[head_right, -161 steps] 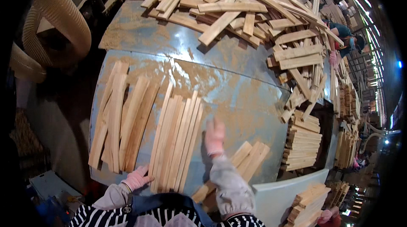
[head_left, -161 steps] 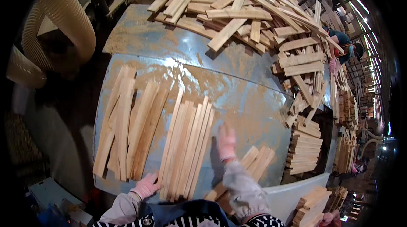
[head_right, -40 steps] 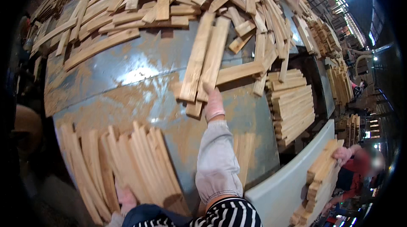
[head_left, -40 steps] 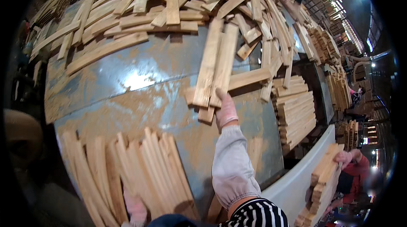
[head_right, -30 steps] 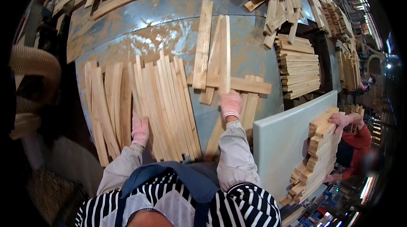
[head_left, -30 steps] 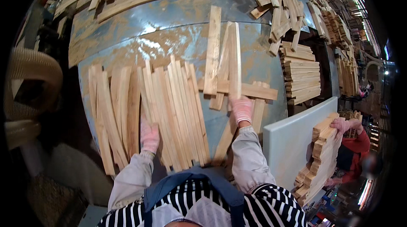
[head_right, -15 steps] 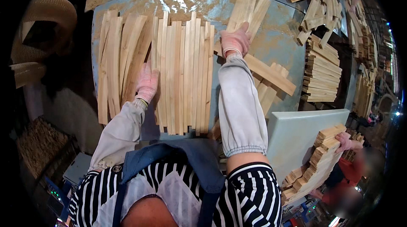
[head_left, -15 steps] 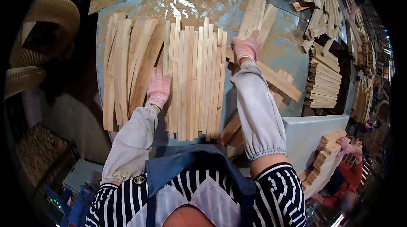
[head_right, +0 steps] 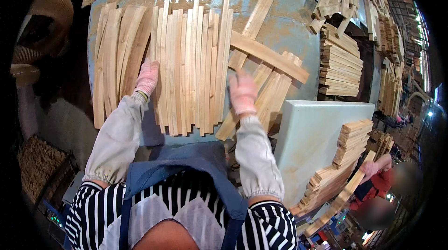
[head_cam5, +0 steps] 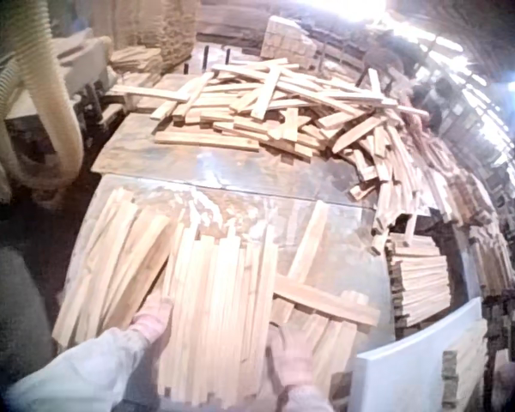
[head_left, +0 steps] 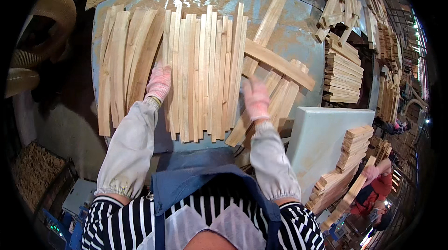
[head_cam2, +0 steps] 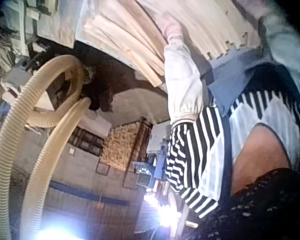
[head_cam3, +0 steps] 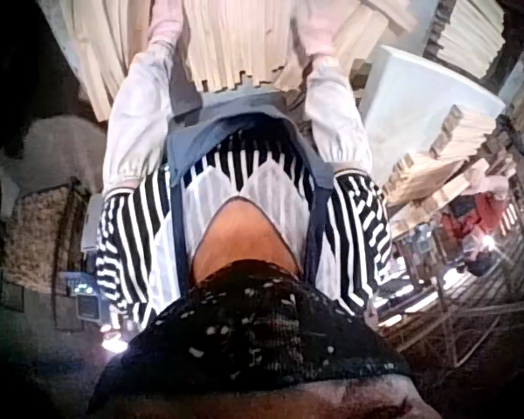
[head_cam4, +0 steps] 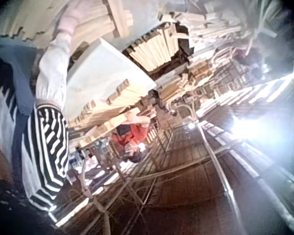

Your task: The person sorts and stacks small wooden planks on a metal table in a workshop. They pick up planks from a disorganized pile, align them, and place them into neat stacks. The person occasionally moves stacks to different locations on the table to organize the workspace.

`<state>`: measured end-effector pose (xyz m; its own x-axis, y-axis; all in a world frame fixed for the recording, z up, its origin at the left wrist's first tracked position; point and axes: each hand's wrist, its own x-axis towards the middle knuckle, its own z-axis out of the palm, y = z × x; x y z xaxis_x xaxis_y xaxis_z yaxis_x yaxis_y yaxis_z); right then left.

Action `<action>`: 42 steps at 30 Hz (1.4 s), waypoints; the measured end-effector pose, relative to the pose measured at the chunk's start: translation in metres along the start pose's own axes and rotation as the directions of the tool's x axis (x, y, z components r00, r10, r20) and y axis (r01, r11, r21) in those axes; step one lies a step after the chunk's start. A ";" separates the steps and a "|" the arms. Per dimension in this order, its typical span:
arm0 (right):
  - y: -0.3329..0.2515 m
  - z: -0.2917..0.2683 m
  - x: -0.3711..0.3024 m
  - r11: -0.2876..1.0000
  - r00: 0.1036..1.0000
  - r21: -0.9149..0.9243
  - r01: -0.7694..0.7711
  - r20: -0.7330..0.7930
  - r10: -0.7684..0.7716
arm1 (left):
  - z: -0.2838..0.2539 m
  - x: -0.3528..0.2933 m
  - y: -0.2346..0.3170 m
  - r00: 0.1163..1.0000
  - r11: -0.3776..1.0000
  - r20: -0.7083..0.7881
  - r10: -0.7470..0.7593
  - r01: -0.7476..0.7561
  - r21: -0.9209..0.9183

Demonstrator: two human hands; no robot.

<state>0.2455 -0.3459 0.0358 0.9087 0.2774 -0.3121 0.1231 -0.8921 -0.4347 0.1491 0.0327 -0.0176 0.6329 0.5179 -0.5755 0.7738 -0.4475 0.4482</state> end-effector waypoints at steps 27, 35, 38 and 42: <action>0.004 -0.092 0.242 0.908 0.934 0.297 -0.295 -0.109 0.340 | -0.014 -0.006 -0.007 0.986 0.983 0.063 0.156 -0.149 -0.103; -0.050 -0.015 0.044 0.306 0.839 0.781 -0.544 0.514 0.180 | -0.016 -0.004 -0.014 0.986 0.972 0.061 0.158 -0.145 -0.183; -0.045 0.013 0.002 0.404 0.847 0.745 -0.531 0.487 0.214 | -0.028 -0.005 -0.009 0.988 0.972 0.087 0.128 -0.108 -0.211; -0.041 0.015 -0.012 0.927 0.911 0.175 -0.330 0.315 0.265 | -0.042 -0.005 -0.016 0.983 0.989 0.116 0.143 -0.138 -0.044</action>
<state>0.2239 -0.3072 0.0443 0.7353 0.1287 -0.6654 -0.2559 -0.8565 -0.4483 0.1346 0.0683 0.0064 0.7296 0.3607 -0.5810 0.6791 -0.4825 0.5532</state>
